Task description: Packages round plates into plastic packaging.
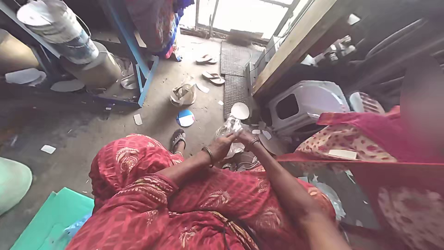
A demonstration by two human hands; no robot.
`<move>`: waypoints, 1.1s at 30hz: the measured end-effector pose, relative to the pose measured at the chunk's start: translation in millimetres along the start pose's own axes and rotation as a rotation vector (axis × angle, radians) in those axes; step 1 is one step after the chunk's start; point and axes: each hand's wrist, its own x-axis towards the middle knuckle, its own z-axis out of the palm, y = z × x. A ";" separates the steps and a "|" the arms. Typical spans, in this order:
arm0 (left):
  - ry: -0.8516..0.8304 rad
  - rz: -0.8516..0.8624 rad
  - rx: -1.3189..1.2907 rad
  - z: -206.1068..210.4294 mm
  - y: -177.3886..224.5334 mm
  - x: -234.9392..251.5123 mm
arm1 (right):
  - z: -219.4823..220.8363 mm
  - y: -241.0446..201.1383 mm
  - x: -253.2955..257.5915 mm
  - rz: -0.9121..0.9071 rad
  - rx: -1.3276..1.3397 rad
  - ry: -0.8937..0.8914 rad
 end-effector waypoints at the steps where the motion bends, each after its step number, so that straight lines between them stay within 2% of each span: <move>1: 0.001 -0.031 0.040 -2.2 -4.7 2.0 | 2.0 2.2 0.2 -0.124 -0.165 -0.092; 4: 0.049 -0.114 0.122 -11.3 -21.7 7.9 | 4.1 -3.6 -4.4 -0.301 -0.482 -0.203; 7: 0.172 -0.171 0.182 -18.8 -40.7 12.7 | 8.0 -7.1 -7.1 -0.393 -0.488 -0.149; 9: 0.238 -0.206 0.238 -22.1 -51.4 15.1 | 16.0 -10.1 -15.5 -0.361 -0.445 -0.200; 12: 0.271 -0.286 0.218 -23.7 -66.7 21.5 | 55.4 -1.8 -44.2 -0.301 -0.512 -0.484; 14: 0.168 -0.366 0.135 -18.8 -72.2 20.3 | 86.9 10.9 -66.2 -0.328 -0.613 -0.746; 15: 0.073 -0.397 0.121 -13.0 -74.8 18.3 | 99.9 24.9 -66.4 -0.406 -0.613 -0.806; 16: 0.003 -0.398 0.123 -4.9 -77.4 15.7 | 110.2 43.1 -60.2 -0.525 -0.669 -0.787; 18: -0.037 -0.329 0.160 5.1 -81.6 14.7 | 112.5 26.1 -56.4 -0.400 -0.868 -0.786; 19: -0.028 -0.284 0.173 4.9 -84.0 15.8 | 107.4 17.0 -51.6 -0.340 -0.885 -0.768; 21: 0.029 -0.216 0.157 -0.8 -89.1 20.9 | 88.4 8.1 -38.4 -0.326 -0.767 -0.677; 24: 0.059 -0.202 0.146 -8.0 -95.5 27.3 | 58.6 -2.2 -18.7 -0.327 -0.625 -0.568; 27: 0.056 -0.155 0.179 -4.0 -107.3 31.6 | 38.8 -0.7 1.0 -0.267 -0.586 -0.529; 29: 0.043 -0.162 0.189 -2.3 -109.5 33.4 | 38.2 7.3 16.2 -0.280 -0.556 -0.509; 33: -0.002 -0.213 0.115 -6.7 -95.7 39.0 | 55.3 -2.8 31.2 -0.349 -0.181 -0.468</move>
